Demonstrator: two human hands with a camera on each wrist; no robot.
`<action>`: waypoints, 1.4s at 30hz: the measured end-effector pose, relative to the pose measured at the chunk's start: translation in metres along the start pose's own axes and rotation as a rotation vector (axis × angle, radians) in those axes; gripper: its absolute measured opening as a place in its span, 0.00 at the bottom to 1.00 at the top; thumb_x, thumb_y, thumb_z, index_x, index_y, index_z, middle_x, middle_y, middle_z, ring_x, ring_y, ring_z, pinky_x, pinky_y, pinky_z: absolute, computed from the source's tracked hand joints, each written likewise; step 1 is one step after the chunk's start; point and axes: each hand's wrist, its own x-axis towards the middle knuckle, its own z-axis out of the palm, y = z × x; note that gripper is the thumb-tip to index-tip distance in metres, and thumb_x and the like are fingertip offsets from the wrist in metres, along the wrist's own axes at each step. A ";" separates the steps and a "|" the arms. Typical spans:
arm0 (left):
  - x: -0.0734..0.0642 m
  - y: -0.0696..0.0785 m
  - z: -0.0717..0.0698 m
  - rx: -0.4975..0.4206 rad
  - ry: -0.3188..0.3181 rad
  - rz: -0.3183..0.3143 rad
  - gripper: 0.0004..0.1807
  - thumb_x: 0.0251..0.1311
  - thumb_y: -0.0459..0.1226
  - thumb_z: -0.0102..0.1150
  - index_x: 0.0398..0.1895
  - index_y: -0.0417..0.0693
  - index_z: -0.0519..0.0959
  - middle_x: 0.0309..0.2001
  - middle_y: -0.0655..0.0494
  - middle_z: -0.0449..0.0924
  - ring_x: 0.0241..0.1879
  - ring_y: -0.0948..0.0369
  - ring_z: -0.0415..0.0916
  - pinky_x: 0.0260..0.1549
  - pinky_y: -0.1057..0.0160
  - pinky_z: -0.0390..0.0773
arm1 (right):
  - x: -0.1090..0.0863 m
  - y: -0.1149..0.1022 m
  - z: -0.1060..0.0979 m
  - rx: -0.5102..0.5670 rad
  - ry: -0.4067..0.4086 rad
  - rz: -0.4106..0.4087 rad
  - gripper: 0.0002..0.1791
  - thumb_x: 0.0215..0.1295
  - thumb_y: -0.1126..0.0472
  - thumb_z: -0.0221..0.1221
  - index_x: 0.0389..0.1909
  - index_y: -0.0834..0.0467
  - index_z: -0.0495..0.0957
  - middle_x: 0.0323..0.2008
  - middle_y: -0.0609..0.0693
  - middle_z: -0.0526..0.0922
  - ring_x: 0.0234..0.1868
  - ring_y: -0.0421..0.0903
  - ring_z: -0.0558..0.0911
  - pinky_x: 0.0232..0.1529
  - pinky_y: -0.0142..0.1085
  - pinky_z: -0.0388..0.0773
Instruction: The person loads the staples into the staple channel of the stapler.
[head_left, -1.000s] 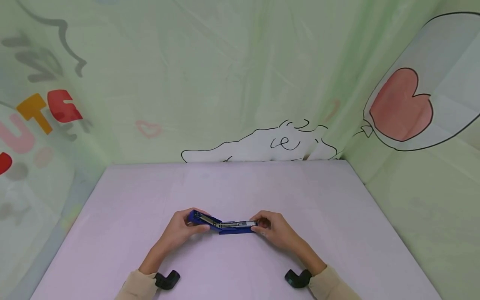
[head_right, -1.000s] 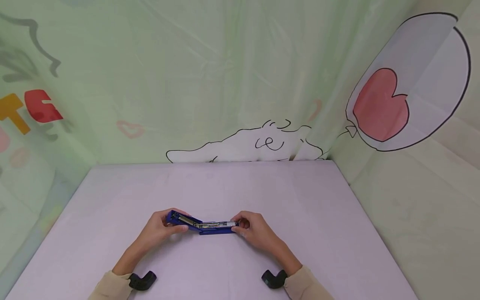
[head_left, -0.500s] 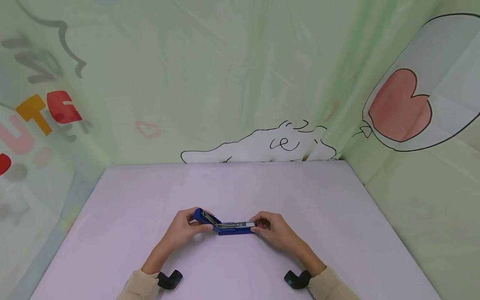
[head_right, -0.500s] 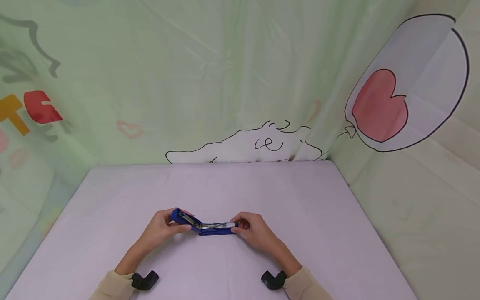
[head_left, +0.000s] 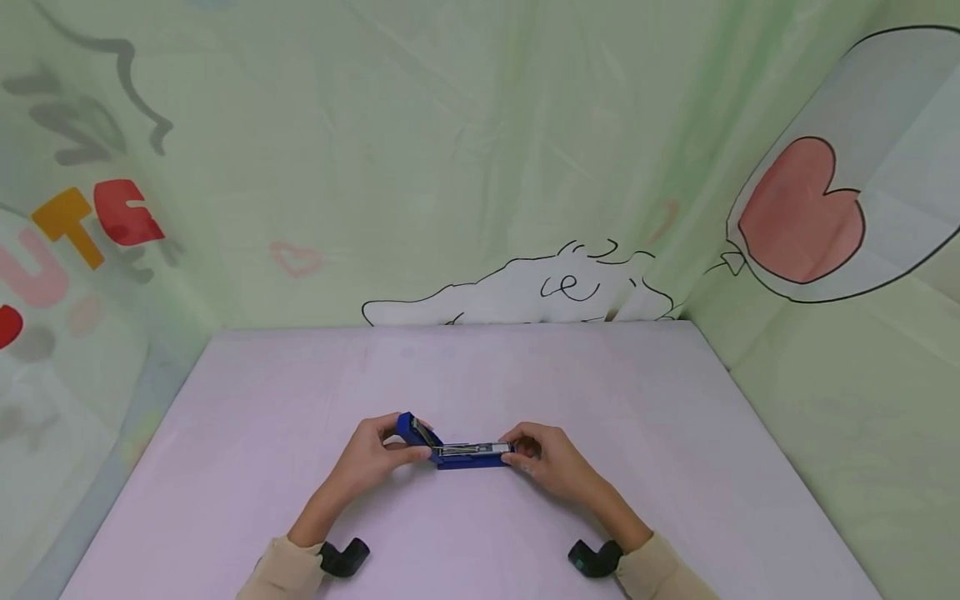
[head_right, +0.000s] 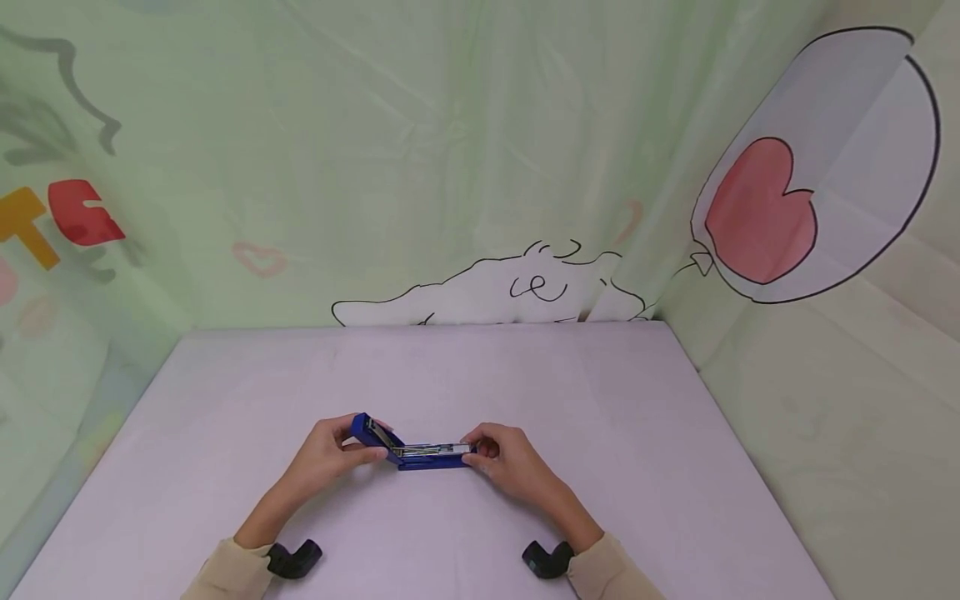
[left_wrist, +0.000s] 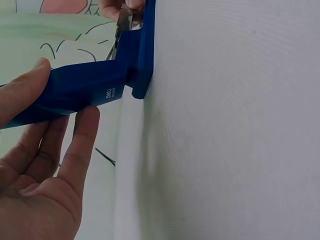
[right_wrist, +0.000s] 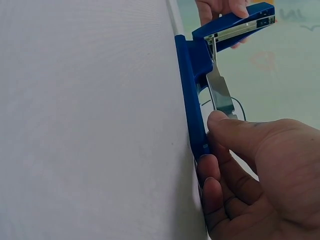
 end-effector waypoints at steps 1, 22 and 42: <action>0.000 0.000 0.000 -0.002 -0.002 -0.001 0.18 0.59 0.33 0.77 0.52 0.40 0.86 0.54 0.40 0.88 0.50 0.56 0.86 0.48 0.69 0.85 | 0.000 0.000 0.000 0.000 0.001 0.001 0.09 0.66 0.65 0.71 0.46 0.56 0.87 0.33 0.43 0.83 0.32 0.35 0.75 0.35 0.27 0.76; 0.005 0.007 0.011 -0.007 0.000 -0.037 0.13 0.60 0.36 0.77 0.44 0.42 0.85 0.51 0.45 0.88 0.54 0.51 0.87 0.51 0.65 0.87 | 0.001 0.003 0.002 0.020 0.005 0.024 0.09 0.66 0.64 0.71 0.46 0.55 0.87 0.32 0.43 0.82 0.33 0.36 0.75 0.35 0.28 0.75; 0.006 0.005 0.015 -0.003 0.012 -0.062 0.14 0.60 0.38 0.78 0.45 0.44 0.85 0.50 0.47 0.86 0.54 0.51 0.88 0.49 0.63 0.87 | 0.001 0.006 0.001 0.024 -0.003 0.003 0.09 0.67 0.63 0.71 0.46 0.56 0.87 0.33 0.44 0.83 0.32 0.36 0.75 0.34 0.28 0.76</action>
